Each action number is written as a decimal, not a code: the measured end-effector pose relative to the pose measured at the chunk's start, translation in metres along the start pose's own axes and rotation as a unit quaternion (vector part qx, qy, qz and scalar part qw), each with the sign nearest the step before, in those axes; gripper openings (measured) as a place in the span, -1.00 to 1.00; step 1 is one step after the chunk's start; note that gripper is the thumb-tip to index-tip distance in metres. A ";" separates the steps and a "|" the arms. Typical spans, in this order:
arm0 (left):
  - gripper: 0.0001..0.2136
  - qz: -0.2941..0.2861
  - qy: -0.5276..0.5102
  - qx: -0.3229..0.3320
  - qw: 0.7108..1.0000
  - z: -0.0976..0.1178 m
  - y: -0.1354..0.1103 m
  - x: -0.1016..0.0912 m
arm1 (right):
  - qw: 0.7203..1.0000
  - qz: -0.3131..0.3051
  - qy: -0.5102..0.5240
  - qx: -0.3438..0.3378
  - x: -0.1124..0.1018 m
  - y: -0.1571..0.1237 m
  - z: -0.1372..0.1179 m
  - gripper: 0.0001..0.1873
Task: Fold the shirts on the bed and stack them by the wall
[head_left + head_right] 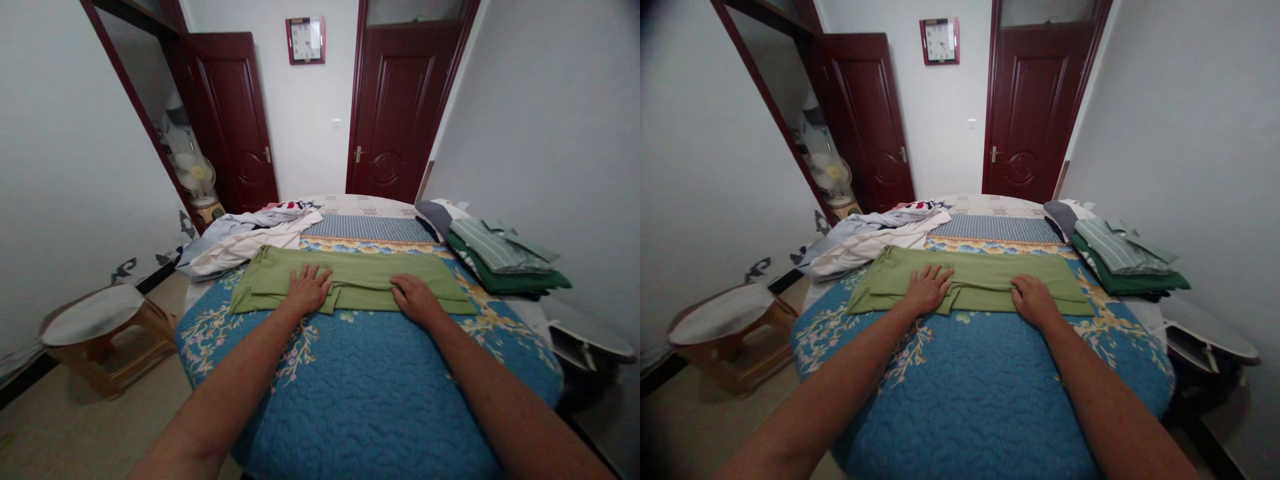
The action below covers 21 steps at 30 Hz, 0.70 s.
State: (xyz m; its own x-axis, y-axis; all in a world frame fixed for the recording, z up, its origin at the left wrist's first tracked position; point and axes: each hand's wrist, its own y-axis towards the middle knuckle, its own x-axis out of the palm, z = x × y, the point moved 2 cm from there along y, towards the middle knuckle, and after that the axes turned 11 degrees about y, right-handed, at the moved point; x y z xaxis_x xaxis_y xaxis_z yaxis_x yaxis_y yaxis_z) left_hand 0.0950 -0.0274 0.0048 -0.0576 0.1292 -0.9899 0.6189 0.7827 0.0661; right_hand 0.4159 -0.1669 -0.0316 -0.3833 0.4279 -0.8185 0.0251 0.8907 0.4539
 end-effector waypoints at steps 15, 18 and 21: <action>-0.30 0.011 0.010 -0.099 0.995 -0.038 -0.017 0.002 | 1.000 0.008 -0.004 -0.006 0.000 -0.001 0.001 -0.60; -0.30 0.001 0.030 -0.132 0.991 -0.071 -0.031 0.009 | 1.000 0.007 -0.002 -0.007 0.000 0.000 0.001 -0.60; -0.30 -0.016 0.031 -0.155 0.987 -0.099 -0.040 0.016 | 1.000 0.003 -0.002 -0.005 -0.002 -0.001 0.000 -0.59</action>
State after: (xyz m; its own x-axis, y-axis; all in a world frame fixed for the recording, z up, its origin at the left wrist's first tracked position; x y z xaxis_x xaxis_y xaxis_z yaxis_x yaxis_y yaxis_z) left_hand -0.0080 0.0035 -0.0009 -0.1264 0.1312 -0.9833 0.3473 0.9343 0.0800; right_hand 0.4168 -0.1680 -0.0307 -0.3791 0.4342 -0.8172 0.0177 0.8864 0.4627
